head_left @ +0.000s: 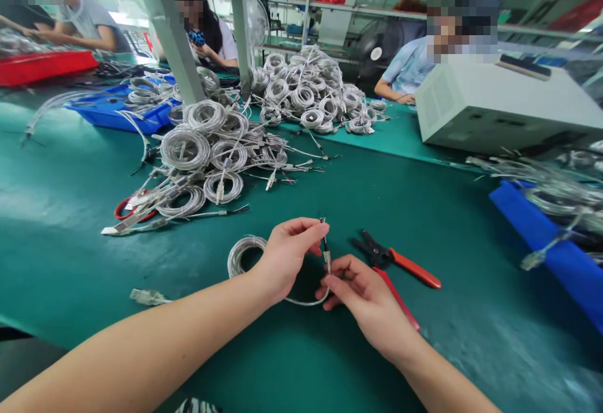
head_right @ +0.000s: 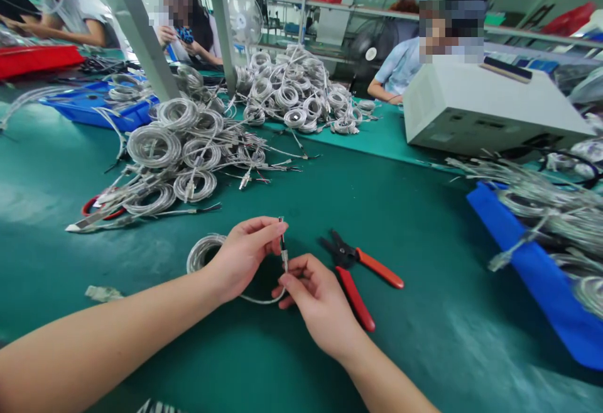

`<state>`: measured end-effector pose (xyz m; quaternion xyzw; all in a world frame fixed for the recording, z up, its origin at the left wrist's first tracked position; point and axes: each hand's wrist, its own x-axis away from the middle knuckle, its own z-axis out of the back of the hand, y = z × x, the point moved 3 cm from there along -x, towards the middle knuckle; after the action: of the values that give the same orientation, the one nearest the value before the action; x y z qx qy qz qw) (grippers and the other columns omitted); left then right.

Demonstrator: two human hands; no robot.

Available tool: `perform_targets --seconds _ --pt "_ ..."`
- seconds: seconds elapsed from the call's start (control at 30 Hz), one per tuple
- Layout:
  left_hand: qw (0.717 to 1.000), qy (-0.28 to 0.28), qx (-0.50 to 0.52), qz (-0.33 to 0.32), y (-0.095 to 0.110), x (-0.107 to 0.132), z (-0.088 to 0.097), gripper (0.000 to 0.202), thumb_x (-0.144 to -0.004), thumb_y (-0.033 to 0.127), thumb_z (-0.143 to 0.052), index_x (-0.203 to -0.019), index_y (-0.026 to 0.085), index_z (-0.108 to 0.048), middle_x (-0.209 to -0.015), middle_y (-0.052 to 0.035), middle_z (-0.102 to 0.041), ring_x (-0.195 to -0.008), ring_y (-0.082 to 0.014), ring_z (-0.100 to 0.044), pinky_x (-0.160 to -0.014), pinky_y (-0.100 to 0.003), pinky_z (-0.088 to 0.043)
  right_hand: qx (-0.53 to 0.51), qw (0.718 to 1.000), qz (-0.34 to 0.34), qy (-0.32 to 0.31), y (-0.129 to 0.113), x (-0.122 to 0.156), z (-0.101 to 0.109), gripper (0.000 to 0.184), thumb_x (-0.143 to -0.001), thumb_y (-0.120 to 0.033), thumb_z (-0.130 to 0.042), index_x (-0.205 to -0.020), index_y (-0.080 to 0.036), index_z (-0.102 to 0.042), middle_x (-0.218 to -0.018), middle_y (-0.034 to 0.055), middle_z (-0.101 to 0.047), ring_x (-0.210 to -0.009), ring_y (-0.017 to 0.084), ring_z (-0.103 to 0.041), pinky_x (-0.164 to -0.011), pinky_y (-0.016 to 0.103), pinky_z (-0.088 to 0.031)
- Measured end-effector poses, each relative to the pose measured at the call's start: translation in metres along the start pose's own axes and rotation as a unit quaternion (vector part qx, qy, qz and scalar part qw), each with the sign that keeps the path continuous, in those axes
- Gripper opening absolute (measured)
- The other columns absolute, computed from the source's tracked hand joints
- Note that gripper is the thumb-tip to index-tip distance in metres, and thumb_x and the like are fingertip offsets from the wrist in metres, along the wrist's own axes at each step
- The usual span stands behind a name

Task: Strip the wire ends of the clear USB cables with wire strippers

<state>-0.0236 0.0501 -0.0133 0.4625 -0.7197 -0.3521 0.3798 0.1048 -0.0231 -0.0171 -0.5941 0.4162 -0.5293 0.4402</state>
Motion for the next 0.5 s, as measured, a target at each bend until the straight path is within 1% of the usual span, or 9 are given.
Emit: perform_targets --seconds 0.23,0.37,0.5 --pt "1.000 0.011 0.023 0.009 0.0008 0.0024 -0.0010 0.017 -0.073 0.029 -0.079 -0.075 0.015 -0.069 -0.062 0.0025 -0.056 -0.057 -0.0096 -0.050 -0.063 -0.025 -0.040 0.000 1.000 -0.006 -0.025 0.0015 -0.0007 0.0007 0.033 -0.082 -0.048 -0.073 -0.086 -0.019 -0.057 -0.075 0.0025 -0.069 -0.069 0.017 -0.067 -0.067 0.032 -0.056" --pt "0.999 -0.004 0.047 0.016 0.0019 0.0037 -0.0041 0.015 -0.072 0.027 -0.079 -0.074 0.015 -0.069 -0.059 0.0031 -0.055 -0.056 -0.0092 -0.049 -0.059 -0.024 -0.041 0.011 1.000 -0.005 -0.023 0.0015 0.0002 0.0016 0.033 -0.083 -0.048 -0.073 -0.086 -0.020 -0.056 -0.076 0.0027 -0.069 -0.070 0.017 -0.068 -0.068 0.033 -0.055" --pt "0.998 -0.007 0.065 0.022 0.0016 0.0048 -0.0055 0.014 -0.073 0.027 -0.079 -0.075 0.015 -0.072 -0.059 0.0027 -0.055 -0.058 -0.0092 -0.048 -0.058 -0.022 -0.042 0.012 0.999 -0.010 -0.030 0.0035 0.0004 0.0024 0.033 -0.084 -0.049 -0.072 -0.087 -0.020 -0.055 -0.077 0.0036 -0.071 -0.070 0.018 -0.068 -0.069 0.035 -0.055"
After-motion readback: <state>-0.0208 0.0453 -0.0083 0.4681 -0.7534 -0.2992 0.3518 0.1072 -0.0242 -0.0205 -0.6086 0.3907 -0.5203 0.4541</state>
